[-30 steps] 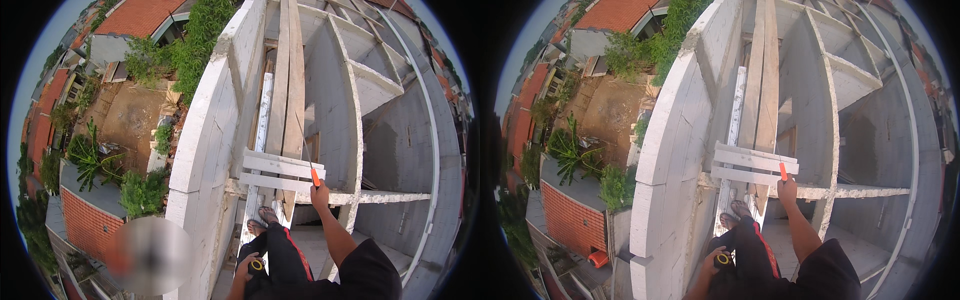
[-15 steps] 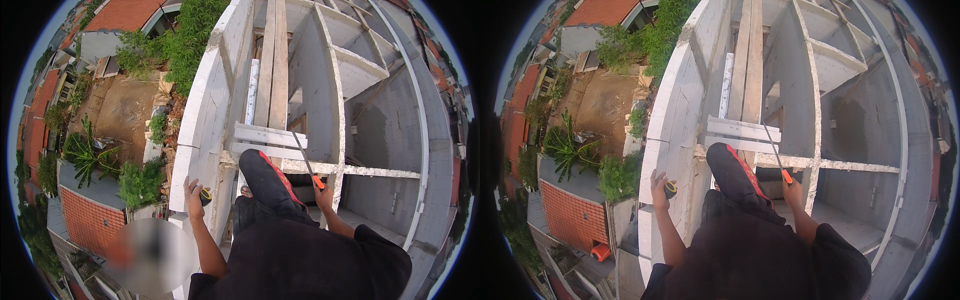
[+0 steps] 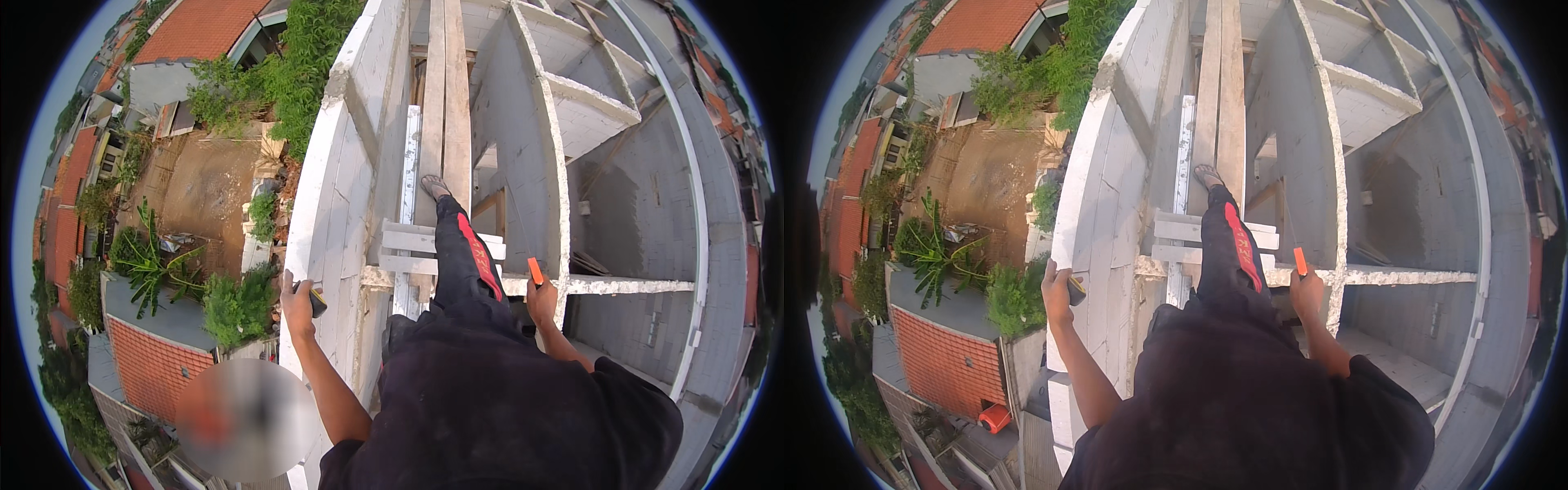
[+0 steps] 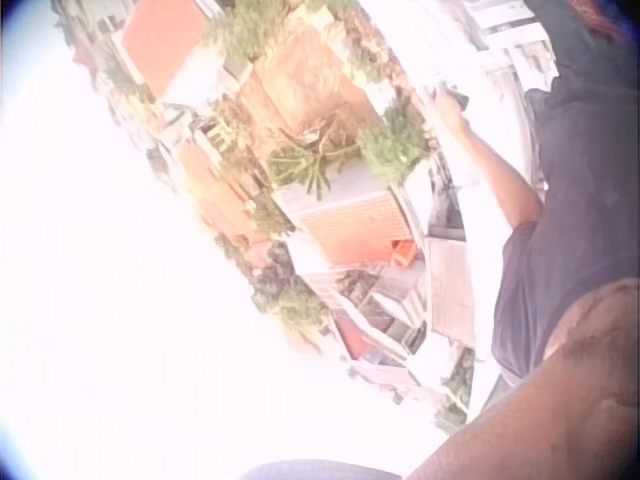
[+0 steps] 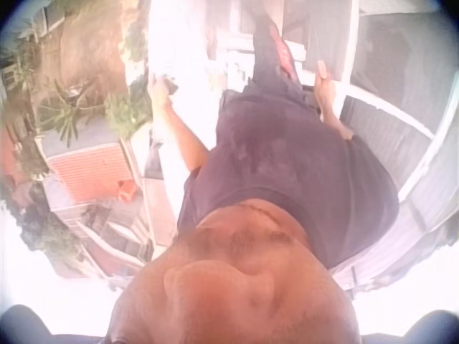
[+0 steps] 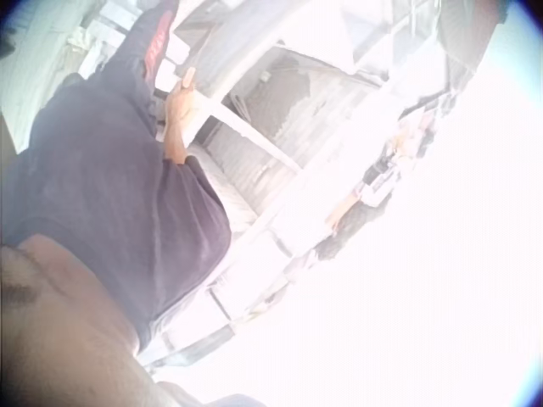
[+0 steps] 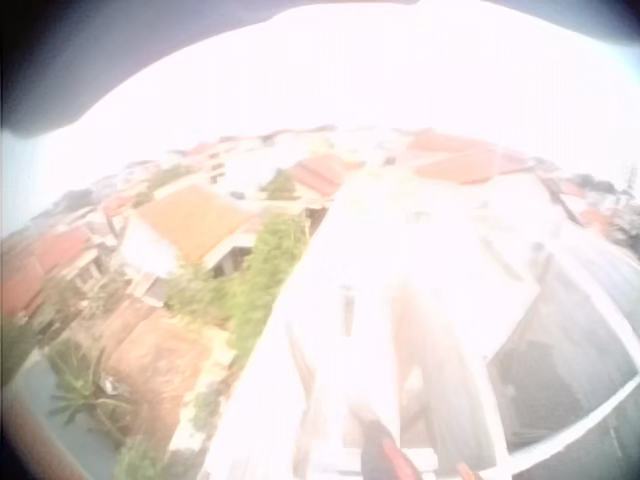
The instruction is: The person smooths the surface of a white concrete wall using a hand trowel. They then measure the wall with a tape measure and use a hand saw to cut a section of the concrete.
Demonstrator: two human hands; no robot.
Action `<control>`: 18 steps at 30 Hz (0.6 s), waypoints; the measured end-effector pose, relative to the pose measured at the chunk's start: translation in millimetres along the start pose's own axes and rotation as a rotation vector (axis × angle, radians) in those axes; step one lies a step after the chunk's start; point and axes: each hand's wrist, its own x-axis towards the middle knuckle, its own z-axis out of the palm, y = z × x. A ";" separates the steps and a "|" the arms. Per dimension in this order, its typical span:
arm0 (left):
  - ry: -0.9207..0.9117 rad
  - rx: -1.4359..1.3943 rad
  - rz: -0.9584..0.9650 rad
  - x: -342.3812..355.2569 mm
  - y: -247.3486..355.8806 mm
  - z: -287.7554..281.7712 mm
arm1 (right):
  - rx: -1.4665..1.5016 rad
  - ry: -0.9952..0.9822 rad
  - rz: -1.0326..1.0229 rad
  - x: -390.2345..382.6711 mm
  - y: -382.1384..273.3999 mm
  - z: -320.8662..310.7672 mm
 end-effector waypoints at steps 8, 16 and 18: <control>0.294 0.536 -0.134 133.9 14.9 114.3 | -0.142 -0.076 -0.097 282.5 -123.5 108.2; 0.265 0.827 -0.290 187.6 53.9 196.2 | -0.216 -0.112 -0.206 572.5 -216.6 226.4; 0.272 0.816 -0.334 186.4 55.2 200.8 | -0.266 -0.125 -0.242 630.3 -237.8 264.4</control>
